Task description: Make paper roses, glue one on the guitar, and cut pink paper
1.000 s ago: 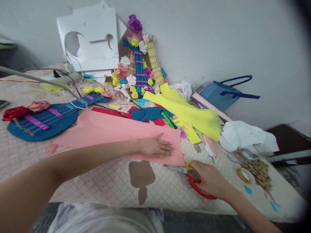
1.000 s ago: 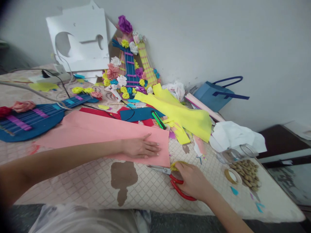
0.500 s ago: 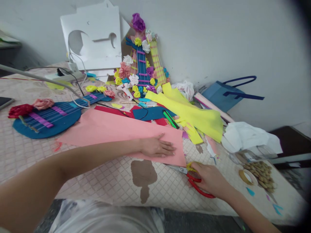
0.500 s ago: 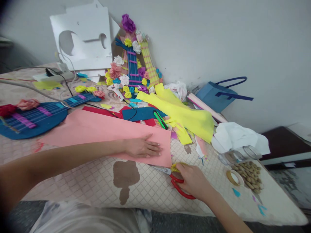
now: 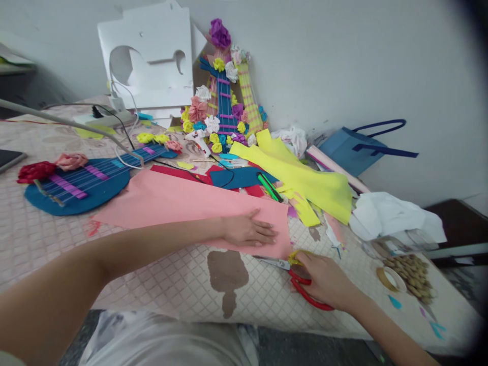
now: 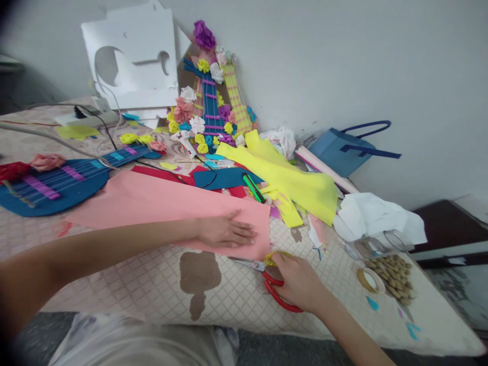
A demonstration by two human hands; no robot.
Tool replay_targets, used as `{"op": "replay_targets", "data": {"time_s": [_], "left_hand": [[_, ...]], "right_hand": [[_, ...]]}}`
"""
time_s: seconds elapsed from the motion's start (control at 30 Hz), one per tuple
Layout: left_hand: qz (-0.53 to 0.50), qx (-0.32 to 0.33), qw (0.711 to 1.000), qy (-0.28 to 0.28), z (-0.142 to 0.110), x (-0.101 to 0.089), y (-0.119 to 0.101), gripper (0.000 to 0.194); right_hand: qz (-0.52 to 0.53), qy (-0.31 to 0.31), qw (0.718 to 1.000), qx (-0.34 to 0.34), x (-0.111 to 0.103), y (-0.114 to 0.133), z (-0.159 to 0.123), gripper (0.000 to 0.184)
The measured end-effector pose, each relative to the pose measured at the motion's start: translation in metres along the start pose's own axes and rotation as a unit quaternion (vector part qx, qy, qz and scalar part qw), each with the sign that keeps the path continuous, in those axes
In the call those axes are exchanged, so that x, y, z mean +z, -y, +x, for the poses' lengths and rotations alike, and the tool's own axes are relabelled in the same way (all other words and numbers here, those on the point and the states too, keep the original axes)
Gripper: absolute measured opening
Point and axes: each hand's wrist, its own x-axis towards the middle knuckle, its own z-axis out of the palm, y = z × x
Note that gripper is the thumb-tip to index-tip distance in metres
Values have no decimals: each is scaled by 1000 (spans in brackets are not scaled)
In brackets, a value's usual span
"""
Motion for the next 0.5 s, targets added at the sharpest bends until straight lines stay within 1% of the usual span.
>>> {"op": "replay_targets", "data": {"time_s": [0.2, 0.3, 0.4, 0.5], "left_hand": [[5, -4, 1000, 1, 0, -2, -2, 47], [7, -5, 1000, 8, 0, -3, -3, 47], [7, -12, 1000, 19, 0, -2, -2, 46], [10, -4, 1000, 11, -1, -1, -1, 46]], "right_hand": [[-32, 16, 999, -8, 3, -6, -2, 21], [-21, 9, 1000, -8, 4, -7, -4, 20], [-6, -3, 1000, 1, 3, -4, -4, 23], [-2, -3, 1000, 11, 1, 0, -2, 27]]}}
